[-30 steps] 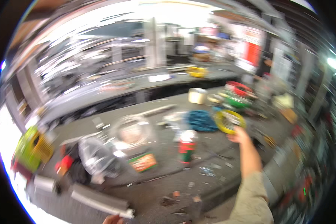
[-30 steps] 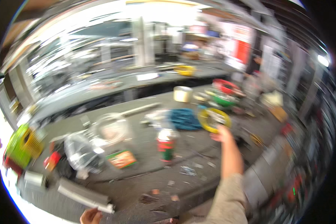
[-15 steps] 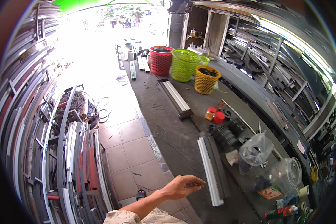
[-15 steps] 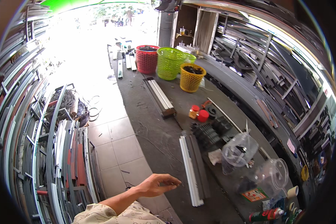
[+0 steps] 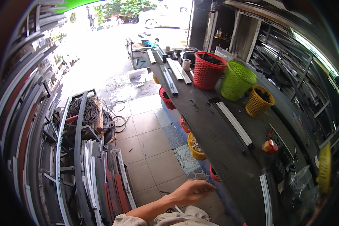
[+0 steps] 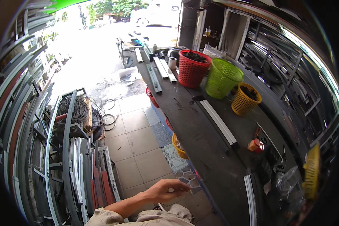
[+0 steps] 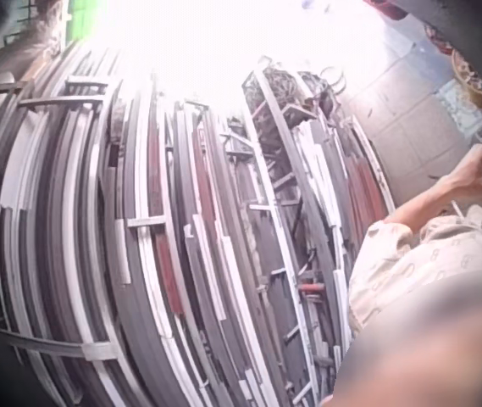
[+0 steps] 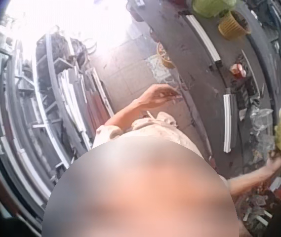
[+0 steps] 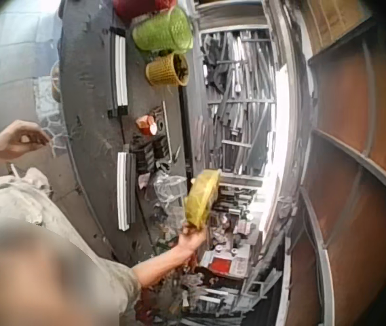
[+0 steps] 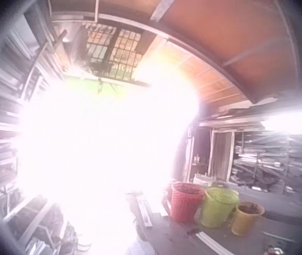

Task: The person assembles a window frame by inserting a thin wire into a black profile, then uses a cordless drill to drive screws into the profile. They handle multiple white and black profiles and place the assembled piece on the workbench.

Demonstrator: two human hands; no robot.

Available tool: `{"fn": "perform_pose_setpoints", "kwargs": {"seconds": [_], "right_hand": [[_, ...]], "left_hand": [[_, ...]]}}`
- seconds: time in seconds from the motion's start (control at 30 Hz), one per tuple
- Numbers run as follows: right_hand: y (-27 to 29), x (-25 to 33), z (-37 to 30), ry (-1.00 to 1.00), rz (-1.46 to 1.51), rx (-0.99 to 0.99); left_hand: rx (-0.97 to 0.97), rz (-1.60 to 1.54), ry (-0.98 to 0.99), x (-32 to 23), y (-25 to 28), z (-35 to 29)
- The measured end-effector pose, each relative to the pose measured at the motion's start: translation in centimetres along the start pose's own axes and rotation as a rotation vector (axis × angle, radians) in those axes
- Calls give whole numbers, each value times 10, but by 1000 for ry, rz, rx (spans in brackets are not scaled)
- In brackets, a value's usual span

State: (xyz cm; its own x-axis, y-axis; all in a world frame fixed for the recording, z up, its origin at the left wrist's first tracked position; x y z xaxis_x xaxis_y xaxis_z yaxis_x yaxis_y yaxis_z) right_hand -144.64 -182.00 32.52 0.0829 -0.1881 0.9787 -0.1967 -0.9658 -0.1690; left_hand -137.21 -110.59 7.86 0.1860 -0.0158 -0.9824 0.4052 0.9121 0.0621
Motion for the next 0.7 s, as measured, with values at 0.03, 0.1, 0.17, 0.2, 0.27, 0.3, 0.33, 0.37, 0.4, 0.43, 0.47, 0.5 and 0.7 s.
{"fn": "perform_pose_setpoints", "kwargs": {"seconds": [0.03,0.1,0.17,0.2,0.27,0.3,0.33,0.37,0.4,0.43,0.47,0.5,0.7], "right_hand": [[-54,-22,34,45,-36,-98],[-174,-77,101,2,-85,-236],[-301,-117,151,-21,-82,-208],[-368,-132,173,23,-62,-108],[-488,-153,211,-6,-125,126],[-542,-164,229,-8,-145,215],[-594,-175,248,-3,-130,309],[-643,-187,264,5,-113,425],[-685,-200,285,-22,-84,433],[-727,-212,306,-36,-47,461],[-766,-222,329,-53,-38,484],[-801,-230,348,-76,-38,504],[-986,-250,474,-67,53,451]], "left_hand": [[-42,-16,-6,2,24,-3],[-151,-59,-13,5,67,-10],[-238,-86,6,12,114,-15],[-273,-98,28,17,138,-17],[-342,-93,66,32,196,-18],[-379,-79,80,41,230,-19],[-416,-48,95,51,265,-16],[-476,-37,134,61,300,-15],[-532,-9,178,70,338,-12],[-584,25,220,77,376,-10],[-643,114,197,76,413,-9],[-687,62,223,80,443,-10],[-936,-211,188,99,612,-5]]}}
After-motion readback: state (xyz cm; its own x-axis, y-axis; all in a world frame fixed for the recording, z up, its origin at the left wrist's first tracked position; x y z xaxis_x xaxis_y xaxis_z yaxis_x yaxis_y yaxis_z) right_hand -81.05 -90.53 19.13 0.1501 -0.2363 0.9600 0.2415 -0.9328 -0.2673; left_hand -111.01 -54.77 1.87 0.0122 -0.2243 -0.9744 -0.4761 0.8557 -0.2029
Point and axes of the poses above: each hand's wrist, its own z-axis towards the middle knuckle, its own y-axis out of the back of the hand, x = y × z, the point moved 7 cm from there along z, towards the middle knuckle, and after that the axes turned 3 degrees about -y, right-handed, at the moved point
